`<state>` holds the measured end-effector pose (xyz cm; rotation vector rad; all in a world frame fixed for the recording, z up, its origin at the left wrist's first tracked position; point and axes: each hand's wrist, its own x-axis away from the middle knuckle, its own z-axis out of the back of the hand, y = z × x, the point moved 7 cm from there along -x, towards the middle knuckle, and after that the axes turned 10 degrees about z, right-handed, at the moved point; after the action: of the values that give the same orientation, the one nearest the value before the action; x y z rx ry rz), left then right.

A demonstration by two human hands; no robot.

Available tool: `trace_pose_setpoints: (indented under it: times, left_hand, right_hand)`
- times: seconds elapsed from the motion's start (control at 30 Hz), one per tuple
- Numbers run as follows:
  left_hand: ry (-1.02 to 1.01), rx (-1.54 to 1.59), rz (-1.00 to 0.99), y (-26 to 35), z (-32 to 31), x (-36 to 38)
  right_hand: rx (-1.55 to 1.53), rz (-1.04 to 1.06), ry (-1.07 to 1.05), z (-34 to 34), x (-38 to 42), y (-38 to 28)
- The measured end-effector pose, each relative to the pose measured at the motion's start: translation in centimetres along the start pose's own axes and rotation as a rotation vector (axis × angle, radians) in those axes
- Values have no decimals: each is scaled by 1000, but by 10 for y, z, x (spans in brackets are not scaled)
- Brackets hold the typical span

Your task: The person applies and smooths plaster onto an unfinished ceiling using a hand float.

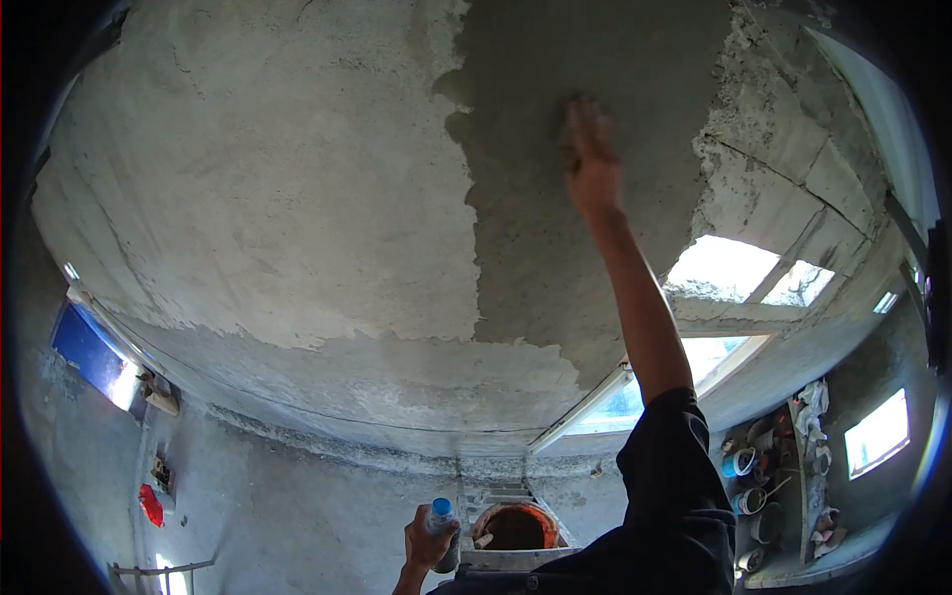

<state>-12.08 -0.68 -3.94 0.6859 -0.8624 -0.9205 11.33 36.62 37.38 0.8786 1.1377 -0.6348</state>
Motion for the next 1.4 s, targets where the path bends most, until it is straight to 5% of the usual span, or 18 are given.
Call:
trace_pose_setpoints:
  times: [0.17,0.2,0.27,0.33,0.4,0.5,0.8,1.23,1.4]
  left_hand:
    - [-5,-8,-5,-9,-7,-5]
    - [-17,15,7,-17,-9,-5]
    - [-23,46,21,-19,-12,-8]
    - [-13,20,-11,-15,-10,-6]
    - [-5,22,-40,-5,-5,-4]
    - [14,9,-65,8,-1,-1]
    - [-11,-7,2,-7,-3,-3]
    - [41,-18,-39,-1,5,0]
    - [58,3,-78,-5,2,-1]
  right_hand:
    - [-422,285,-482,-47,86,-74]
    - [-423,287,-481,-34,83,-81]
    - [-700,-48,-481,-14,64,-74]
    - [-639,-163,-273,-7,51,-45]
    - [-424,-188,-28,12,28,-21]
    - [-183,-79,68,21,1,-15]
    - [-158,108,-147,-4,12,-49]
    - [-112,56,-182,-9,21,-51]
    - [-363,-5,-123,3,36,-54]
